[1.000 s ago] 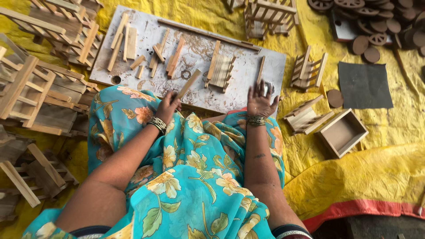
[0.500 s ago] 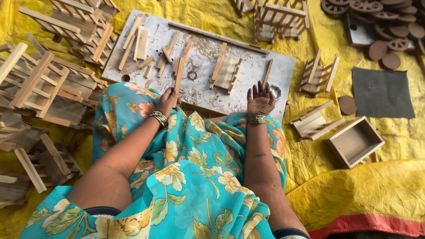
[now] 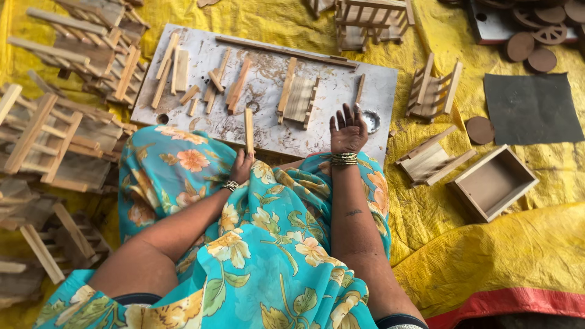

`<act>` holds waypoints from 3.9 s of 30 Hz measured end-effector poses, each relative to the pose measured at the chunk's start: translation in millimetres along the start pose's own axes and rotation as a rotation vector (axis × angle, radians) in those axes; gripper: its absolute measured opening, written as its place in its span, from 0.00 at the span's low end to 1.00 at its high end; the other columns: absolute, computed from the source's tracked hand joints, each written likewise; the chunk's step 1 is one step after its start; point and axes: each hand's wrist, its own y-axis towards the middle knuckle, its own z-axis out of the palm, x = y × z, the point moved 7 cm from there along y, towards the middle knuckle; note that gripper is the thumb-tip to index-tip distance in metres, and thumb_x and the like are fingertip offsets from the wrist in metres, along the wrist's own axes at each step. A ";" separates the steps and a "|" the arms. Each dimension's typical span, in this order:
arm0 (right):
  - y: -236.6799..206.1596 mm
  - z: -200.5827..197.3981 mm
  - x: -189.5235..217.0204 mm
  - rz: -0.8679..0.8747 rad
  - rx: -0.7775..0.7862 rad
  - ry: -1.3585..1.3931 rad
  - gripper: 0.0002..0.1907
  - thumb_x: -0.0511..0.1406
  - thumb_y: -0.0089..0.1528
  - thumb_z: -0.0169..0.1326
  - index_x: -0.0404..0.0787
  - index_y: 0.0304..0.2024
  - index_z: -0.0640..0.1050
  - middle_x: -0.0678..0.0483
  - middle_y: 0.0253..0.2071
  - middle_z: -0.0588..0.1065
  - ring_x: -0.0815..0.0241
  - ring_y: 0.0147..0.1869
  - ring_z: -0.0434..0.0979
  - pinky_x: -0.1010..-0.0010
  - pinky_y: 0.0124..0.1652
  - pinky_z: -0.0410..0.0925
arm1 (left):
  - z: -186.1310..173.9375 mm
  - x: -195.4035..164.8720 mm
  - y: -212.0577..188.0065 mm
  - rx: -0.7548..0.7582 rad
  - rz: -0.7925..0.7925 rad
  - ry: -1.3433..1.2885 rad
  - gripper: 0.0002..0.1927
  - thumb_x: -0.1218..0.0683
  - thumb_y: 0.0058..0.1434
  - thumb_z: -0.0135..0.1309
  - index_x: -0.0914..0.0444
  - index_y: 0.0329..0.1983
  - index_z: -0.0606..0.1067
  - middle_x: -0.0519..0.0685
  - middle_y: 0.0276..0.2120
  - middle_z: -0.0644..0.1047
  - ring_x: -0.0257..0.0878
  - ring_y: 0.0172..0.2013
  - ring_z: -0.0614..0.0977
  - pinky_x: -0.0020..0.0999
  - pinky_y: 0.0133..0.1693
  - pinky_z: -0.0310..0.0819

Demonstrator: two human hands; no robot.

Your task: The person sits on the ground and assembles miniature wooden furniture, fitting small wooden slats and rungs into a small chair-like frame. They dip pieces into a small bowl of glue and press them into the frame, then set the finished piece aside and begin another.

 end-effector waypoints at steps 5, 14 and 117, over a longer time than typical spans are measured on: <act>4.1 -4.2 -3.8 0.035 -0.007 -0.015 0.20 0.45 0.63 0.52 0.51 0.57 0.78 0.53 0.57 0.77 0.54 0.57 0.74 0.53 0.59 0.66 | 2.2 14.8 -1.0 -0.030 -0.218 -0.196 0.12 0.49 0.76 0.42 0.64 0.48 0.65 0.51 0.30 0.79 0.36 0.29 0.79 0.33 0.34 0.74; 3.7 -2.8 -5.0 0.042 -0.043 -0.068 0.21 0.46 0.62 0.52 0.52 0.57 0.77 0.54 0.58 0.78 0.55 0.57 0.75 0.54 0.59 0.67 | 5.4 15.9 2.9 0.026 -0.254 -0.507 0.13 0.49 0.76 0.40 0.64 0.51 0.66 0.52 0.30 0.79 0.38 0.29 0.80 0.33 0.34 0.77; 89.7 22.8 -27.2 -0.774 0.254 -2.297 0.38 0.17 0.50 0.46 0.51 0.58 0.81 0.50 0.60 0.72 0.44 0.64 0.67 0.58 0.62 0.66 | 2.6 119.8 104.9 0.212 -0.502 -0.187 0.15 0.48 0.72 0.43 0.64 0.51 0.71 0.43 0.24 0.72 0.29 0.18 0.68 0.28 0.21 0.65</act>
